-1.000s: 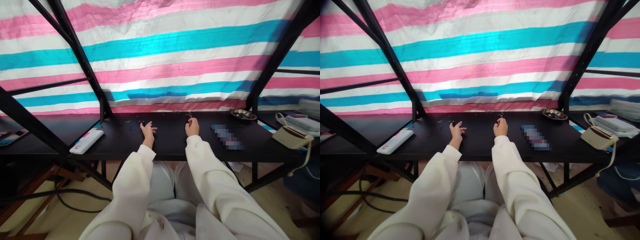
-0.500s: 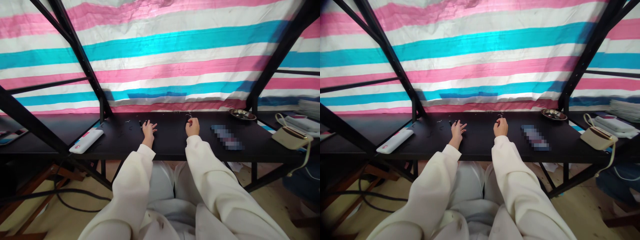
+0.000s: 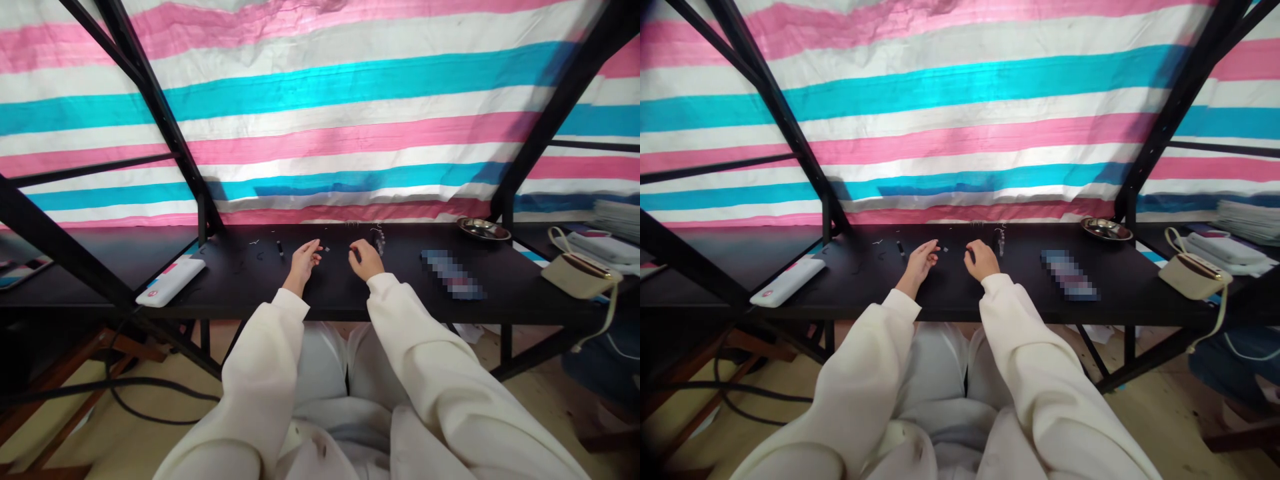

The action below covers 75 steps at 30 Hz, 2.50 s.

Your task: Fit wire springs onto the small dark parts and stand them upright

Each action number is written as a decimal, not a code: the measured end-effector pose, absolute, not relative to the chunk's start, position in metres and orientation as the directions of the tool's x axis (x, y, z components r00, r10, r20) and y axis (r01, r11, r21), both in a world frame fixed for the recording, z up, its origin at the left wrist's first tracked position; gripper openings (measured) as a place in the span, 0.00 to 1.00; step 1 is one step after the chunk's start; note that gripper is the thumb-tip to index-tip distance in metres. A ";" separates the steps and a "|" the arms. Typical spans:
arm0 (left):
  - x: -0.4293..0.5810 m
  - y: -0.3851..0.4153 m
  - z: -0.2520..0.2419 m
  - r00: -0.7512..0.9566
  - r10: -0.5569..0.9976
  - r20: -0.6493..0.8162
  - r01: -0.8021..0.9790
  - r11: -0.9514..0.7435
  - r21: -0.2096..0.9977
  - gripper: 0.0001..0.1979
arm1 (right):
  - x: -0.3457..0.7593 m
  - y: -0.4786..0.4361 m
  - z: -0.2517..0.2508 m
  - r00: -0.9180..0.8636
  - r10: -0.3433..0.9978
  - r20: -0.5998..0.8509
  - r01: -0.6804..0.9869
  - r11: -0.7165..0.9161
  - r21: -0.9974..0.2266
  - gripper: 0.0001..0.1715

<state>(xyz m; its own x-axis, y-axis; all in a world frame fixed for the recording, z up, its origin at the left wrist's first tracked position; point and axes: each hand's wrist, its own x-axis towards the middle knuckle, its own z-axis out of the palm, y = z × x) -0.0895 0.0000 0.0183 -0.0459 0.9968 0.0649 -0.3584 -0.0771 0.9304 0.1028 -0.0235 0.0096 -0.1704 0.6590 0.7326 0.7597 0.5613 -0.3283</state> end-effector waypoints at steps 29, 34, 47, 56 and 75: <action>-0.077 -0.007 0.013 0.162 0.972 0.167 0.082 -0.182 0.980 0.12 | 0.093 -0.016 0.001 -0.331 0.804 0.494 0.839 0.490 -0.237 0.13; -0.078 -0.003 0.007 0.150 0.972 0.181 0.109 -0.198 0.974 0.14 | 0.093 -0.017 0.002 -0.336 0.803 0.492 0.836 0.495 -0.237 0.13; -0.080 -0.003 0.006 0.077 0.991 0.113 0.172 -0.125 0.977 0.19 | 0.093 -0.018 0.003 -0.354 0.777 0.520 0.818 0.527 -0.230 0.13; -0.076 -0.007 0.010 0.262 0.954 0.144 0.132 -0.184 0.974 0.16 | 0.094 -0.017 0.000 -0.371 0.754 0.543 0.792 0.562 -0.240 0.12; -0.082 0.000 0.006 0.003 0.982 0.189 0.118 -0.188 0.975 0.12 | 0.096 -0.017 0.000 -0.344 0.756 0.557 0.784 0.558 -0.272 0.07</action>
<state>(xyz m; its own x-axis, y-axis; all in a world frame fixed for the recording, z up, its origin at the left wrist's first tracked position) -0.0823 0.0004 0.0059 0.0029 0.9819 0.1891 0.1175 -0.1882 0.9751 0.0961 -0.0167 -0.0002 -0.3444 0.7556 0.5572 0.7839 0.5580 -0.2723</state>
